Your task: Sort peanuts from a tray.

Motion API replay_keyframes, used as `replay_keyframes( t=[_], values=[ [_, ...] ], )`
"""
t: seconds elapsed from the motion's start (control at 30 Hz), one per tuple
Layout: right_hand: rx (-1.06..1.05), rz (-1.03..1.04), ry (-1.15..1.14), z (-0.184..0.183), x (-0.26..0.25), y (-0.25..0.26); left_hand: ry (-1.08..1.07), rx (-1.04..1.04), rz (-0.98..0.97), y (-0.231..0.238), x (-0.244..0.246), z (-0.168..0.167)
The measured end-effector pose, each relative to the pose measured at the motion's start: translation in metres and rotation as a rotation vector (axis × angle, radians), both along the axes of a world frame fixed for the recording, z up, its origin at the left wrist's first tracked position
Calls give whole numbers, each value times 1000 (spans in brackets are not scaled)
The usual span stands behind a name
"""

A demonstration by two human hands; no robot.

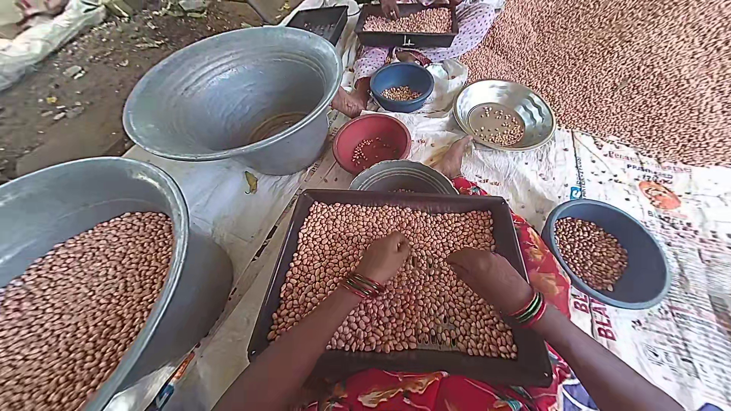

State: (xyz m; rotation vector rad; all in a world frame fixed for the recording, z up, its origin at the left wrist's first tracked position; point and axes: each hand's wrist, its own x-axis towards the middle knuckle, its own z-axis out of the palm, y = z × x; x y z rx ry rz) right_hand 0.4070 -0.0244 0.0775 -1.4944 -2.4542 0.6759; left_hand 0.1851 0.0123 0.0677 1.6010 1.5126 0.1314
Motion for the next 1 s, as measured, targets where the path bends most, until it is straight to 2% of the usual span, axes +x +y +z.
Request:
replay_keyframes(
  t=[0.1,0.13,0.17,0.23,0.33,0.43,0.6,0.7,0.77,0.83,0.9,0.97,1.0],
  values=[
    [-41,107,79,-10,-28,-3,-778,-60,544,-1,-32,0],
    [-52,144,75,-13,-39,-3,-963,-112,607,-3,-42,0],
    [-60,177,66,-16,-52,-2,-1039,-140,614,-7,-50,0],
    [-86,222,45,-23,-76,1,-974,-121,625,-14,-58,2],
    [-226,274,-65,-29,-101,10,-627,-14,544,-19,-62,1],
    [-240,291,-126,-36,-112,10,-129,106,229,-16,-68,5],
    [-79,252,-25,-52,-112,1,280,87,-163,-3,-52,8],
    [-372,214,-114,-27,-107,11,471,32,-259,-2,-36,4],
    [-415,140,-126,-17,-99,22,546,-15,-262,-3,-29,6],
    [-314,19,-49,-13,-86,31,541,-18,-237,-4,-28,4],
    [-224,-74,49,-2,-78,41,378,8,-125,-6,-33,3],
    [-72,-65,220,11,-79,43,-26,19,139,-10,-38,3],
    [-34,-9,302,20,-83,42,-341,1,330,-14,-37,-2]
  ],
)
